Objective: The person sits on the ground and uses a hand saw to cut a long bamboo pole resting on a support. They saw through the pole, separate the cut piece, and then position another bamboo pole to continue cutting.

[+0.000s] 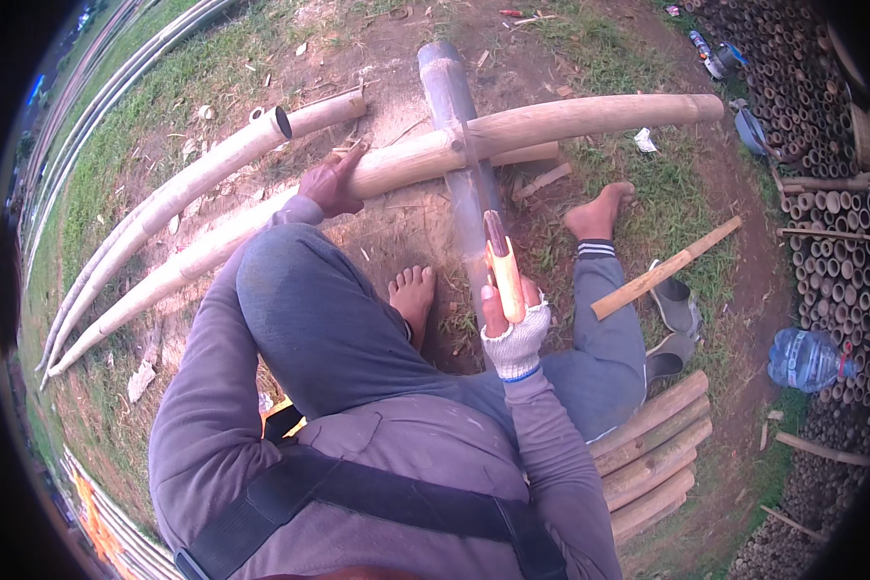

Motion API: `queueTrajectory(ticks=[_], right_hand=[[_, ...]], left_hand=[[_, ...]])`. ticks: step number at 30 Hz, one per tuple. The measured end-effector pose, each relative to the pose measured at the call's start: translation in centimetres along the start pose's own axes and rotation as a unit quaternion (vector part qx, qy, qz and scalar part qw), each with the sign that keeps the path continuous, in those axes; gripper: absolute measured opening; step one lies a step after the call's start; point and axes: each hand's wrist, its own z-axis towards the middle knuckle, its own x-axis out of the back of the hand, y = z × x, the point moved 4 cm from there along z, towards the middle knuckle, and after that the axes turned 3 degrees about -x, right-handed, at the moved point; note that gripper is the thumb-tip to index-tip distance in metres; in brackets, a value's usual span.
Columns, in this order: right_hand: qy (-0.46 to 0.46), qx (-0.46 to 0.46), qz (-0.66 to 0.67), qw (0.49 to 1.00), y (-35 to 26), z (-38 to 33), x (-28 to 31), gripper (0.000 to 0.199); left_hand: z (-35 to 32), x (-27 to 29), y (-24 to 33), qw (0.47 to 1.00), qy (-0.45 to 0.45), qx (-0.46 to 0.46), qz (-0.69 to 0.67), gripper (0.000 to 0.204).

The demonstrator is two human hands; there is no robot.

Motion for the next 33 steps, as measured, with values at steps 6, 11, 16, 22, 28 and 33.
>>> queueTrajectory(ticks=[6, 11, 16, 22, 28, 33], right_hand=[[-0.026, -0.019, 0.025, 0.999, -0.3, -0.5, -1.5, 0.03], [-0.016, 0.058, 0.001, 0.998, 0.0, -0.1, -3.6, 0.036], [-0.009, 0.093, -0.025, 0.995, -1.5, 0.1, -4.6, 0.035], [-0.038, 0.032, -0.005, 0.999, 1.4, -0.3, -4.6, 0.041], [0.006, 0.076, -0.004, 0.997, 0.8, 0.5, -5.6, 0.051], [-0.043, 0.003, 0.024, 0.999, -1.3, -1.8, -3.9, 0.053]], left_hand=[[-1.1, 0.0, -1.6, 0.998, -0.053, 0.044, 0.003, 0.102], [-0.9, -0.2, -2.0, 0.997, -0.051, 0.054, -0.007, 0.09], [-1.1, -0.1, -1.9, 0.997, -0.055, 0.054, 0.012, 0.088], [-1.5, 0.9, -1.2, 0.998, -0.043, 0.053, 0.009, 0.083], [-1.5, 1.1, -1.1, 0.998, -0.045, 0.049, 0.003, 0.079], [-1.5, 1.0, -1.4, 0.998, -0.051, 0.033, -0.027, 0.076]])
